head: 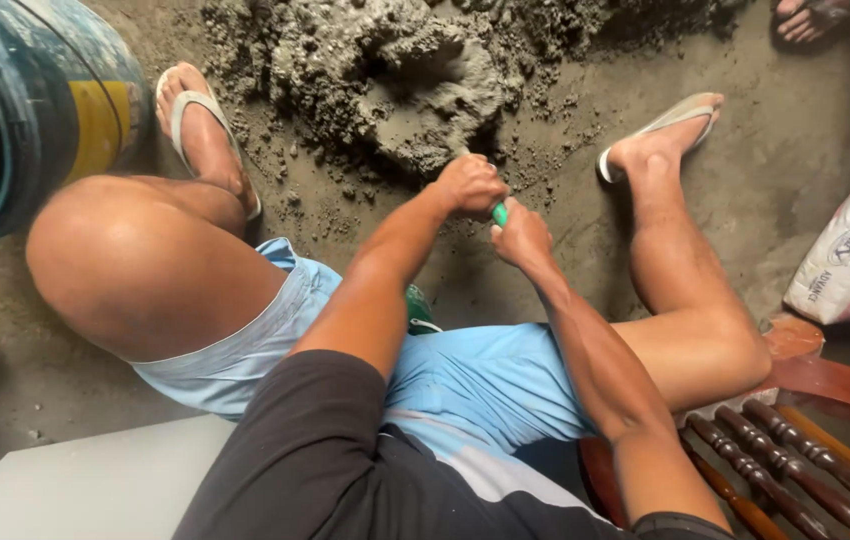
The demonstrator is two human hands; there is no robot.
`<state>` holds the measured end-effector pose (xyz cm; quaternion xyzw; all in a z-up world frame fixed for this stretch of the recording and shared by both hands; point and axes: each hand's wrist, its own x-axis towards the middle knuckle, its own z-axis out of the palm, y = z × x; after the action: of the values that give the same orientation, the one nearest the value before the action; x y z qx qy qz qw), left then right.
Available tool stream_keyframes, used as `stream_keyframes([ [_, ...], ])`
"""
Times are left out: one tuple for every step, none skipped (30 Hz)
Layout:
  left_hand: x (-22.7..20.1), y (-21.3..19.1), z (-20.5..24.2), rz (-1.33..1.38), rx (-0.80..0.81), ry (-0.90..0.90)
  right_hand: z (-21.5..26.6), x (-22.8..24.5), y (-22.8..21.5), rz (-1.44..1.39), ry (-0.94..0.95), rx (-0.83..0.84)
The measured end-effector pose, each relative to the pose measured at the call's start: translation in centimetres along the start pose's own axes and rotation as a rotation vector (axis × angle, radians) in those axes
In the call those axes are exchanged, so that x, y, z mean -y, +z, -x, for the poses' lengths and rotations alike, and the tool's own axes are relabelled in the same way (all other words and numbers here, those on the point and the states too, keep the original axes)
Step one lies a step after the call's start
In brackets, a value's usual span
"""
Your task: Mixing cement and sand with water using a hand trowel while sitting on a chair.
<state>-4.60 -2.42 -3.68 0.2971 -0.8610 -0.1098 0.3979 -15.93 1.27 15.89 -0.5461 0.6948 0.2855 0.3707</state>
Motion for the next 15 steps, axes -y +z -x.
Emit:
stream_keyframes([
  [-0.1, -0.3, -1.0, -0.009, 0.0, 0.006, -0.5, -0.8, -0.2, -0.003, -0.007, -0.008],
  [-1.1, -0.6, -1.6, -0.059, -0.037, 0.03, -0.5, -1.8, 0.0, -0.01, 0.015, -0.033],
  [-2.0, -0.9, -2.2, -0.109, -0.073, 0.055, -0.6, -2.8, 0.2, -0.017, 0.037, -0.058],
  [-3.0, -0.1, -2.8, -0.125, -0.081, 0.061, 1.3, -3.1, -0.3, -0.014, 0.026, -0.073],
  [-3.9, 0.9, -3.6, -0.06, 0.092, 0.049, 3.1, -3.4, -1.0, -0.078, -0.03, -0.127],
  [-5.2, 1.8, -4.0, 0.014, 0.27, 0.032, 5.3, -3.9, -1.2, -0.147, -0.079, -0.173],
  [-4.1, 0.3, -4.8, 0.006, 0.268, 0.035, 5.6, -2.9, -2.1, -0.147, -0.084, -0.179],
  [-4.7, -1.1, -4.8, 0.012, 0.285, 0.045, 6.9, -2.6, -2.1, -0.165, -0.135, -0.215],
  [-5.4, -2.3, -4.8, 0.019, 0.301, 0.055, 8.1, -2.4, -2.2, -0.184, -0.185, -0.251],
  [-4.7, -5.8, -4.4, 0.014, 0.302, 0.055, 8.3, -0.6, -2.3, -0.185, -0.19, -0.253],
  [-4.0, -9.3, -4.1, -0.032, 0.294, 0.032, 8.7, 1.1, -2.6, -0.144, -0.254, -0.235],
  [-3.1, -13.0, -3.9, -0.079, 0.289, 0.018, 8.9, 3.1, -3.1, -0.108, -0.316, -0.223],
  [-0.8, -13.0, -0.9, -0.084, 0.291, 0.025, 8.1, 5.2, -3.1, -0.115, -0.319, -0.229],
  [1.0, -12.3, 2.1, -0.048, 0.251, -0.024, 7.5, 6.9, -3.0, -0.134, -0.365, -0.18],
  [3.0, -11.6, 5.0, -0.011, 0.212, -0.073, 6.7, 8.5, -3.0, -0.153, -0.41, -0.131],
])
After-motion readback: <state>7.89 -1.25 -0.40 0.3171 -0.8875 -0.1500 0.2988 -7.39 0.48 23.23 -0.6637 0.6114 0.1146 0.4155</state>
